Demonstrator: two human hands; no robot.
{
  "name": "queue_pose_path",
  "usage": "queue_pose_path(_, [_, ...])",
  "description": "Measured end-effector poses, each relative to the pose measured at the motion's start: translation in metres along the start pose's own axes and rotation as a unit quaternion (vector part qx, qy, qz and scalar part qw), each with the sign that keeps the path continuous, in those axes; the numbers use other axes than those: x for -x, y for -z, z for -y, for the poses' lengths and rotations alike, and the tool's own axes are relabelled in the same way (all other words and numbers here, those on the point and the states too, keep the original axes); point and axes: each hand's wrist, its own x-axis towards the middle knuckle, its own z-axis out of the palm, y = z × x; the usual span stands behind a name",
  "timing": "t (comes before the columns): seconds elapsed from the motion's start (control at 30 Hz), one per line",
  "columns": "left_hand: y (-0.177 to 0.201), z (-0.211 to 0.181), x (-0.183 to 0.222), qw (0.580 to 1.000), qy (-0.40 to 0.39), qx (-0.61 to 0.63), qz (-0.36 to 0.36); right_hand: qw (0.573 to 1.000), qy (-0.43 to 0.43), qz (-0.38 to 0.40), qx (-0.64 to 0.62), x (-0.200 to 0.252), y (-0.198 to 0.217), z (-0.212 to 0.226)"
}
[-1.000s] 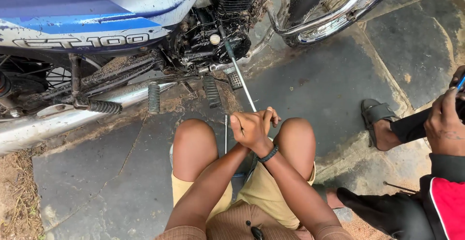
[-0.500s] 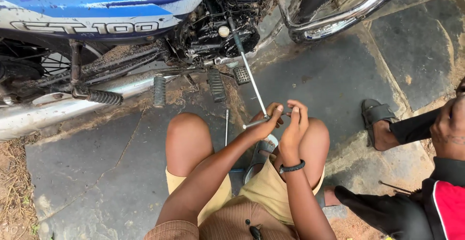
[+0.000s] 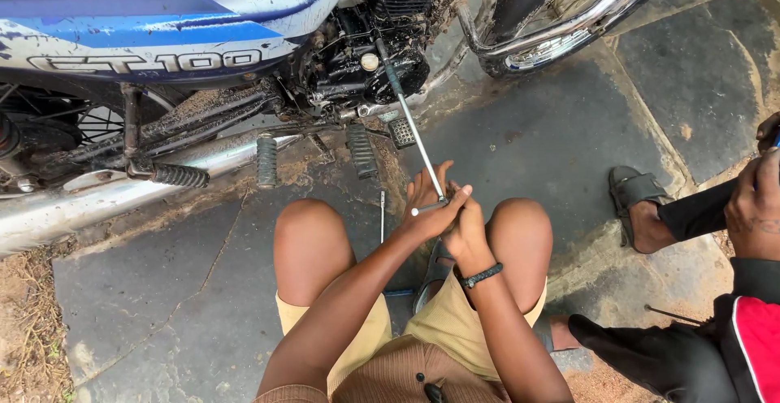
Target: The user is using a T-handle socket wrench to unscrew and then reinstall a bolt on a motorcycle engine casing, followed by cleaning parts with a rag.
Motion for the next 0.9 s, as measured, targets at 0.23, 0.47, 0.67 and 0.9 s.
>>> queue_pose_path(0.23, [0.054, -0.014, 0.010, 0.990, -0.062, -0.114, 0.060, 0.997, 0.055, -0.015, -0.052, 0.012, -0.004, 0.009])
queue_pose_path(0.47, [0.098, -0.008, 0.003, 0.955, -0.105, -0.237, 0.145, 0.991, 0.069, 0.060, -0.098, 0.007, 0.004, 0.007])
queue_pose_path(0.67, [0.139, 0.002, 0.009, 0.967, -0.029, -0.252, 0.029, 0.988, 0.094, 0.031, -0.118, 0.013, -0.010, 0.014])
queue_pose_path(0.9, [0.167, -0.062, 0.046, 0.981, -0.043, -0.126, 0.140, 0.989, 0.122, 0.000, -0.087, 0.028, -0.023, 0.017])
